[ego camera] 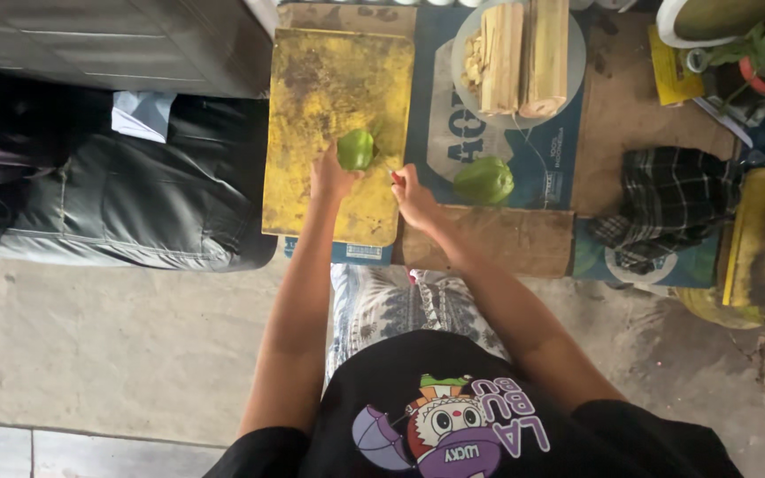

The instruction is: The person picks up chayote squash from a container, moves to a prep area, and uses a knife to peel the skin off one squash on a wooden cutting board.

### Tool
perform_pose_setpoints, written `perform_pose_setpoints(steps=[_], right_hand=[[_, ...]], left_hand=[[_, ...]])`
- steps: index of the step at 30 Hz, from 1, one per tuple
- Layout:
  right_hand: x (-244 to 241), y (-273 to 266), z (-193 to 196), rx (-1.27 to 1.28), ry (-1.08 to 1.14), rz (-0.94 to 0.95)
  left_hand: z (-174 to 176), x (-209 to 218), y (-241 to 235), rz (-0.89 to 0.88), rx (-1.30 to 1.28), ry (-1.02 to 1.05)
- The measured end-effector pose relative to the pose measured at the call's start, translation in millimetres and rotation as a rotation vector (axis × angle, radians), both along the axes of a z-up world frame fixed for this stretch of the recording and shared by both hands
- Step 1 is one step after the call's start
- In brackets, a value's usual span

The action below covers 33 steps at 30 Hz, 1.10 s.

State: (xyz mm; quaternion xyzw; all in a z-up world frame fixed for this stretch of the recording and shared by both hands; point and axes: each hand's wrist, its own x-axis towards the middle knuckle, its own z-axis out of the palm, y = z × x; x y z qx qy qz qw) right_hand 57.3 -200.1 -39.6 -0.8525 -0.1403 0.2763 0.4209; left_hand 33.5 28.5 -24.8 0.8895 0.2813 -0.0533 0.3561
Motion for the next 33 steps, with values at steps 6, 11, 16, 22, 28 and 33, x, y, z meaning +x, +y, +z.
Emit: perform_pose_setpoints(steps=[6, 11, 16, 22, 28, 33], right_hand=[[8, -6, 65, 0.061, 0.132, -0.072], [-12, -1, 76, 0.151, -0.257, 0.014], [-32, 0, 88, -0.064, -0.073, 0.016], [-37, 1, 101, 0.006, -0.279, 0.089], [-26, 17, 112, -0.459, -0.147, 0.237], [-6, 29, 71, -0.345, -0.283, 0.226]], left_hand=[[-22, -8, 13, -0.106, -0.046, -0.186], [4, -18, -22, -0.039, 0.144, -0.240], [28, -17, -34, 0.024, 0.158, -0.091], [27, -13, -35, 0.007, 0.180, -0.101], [26, -8, -36, 0.007, 0.158, -0.062], [28, -8, -34, -0.008, 0.170, -0.066]])
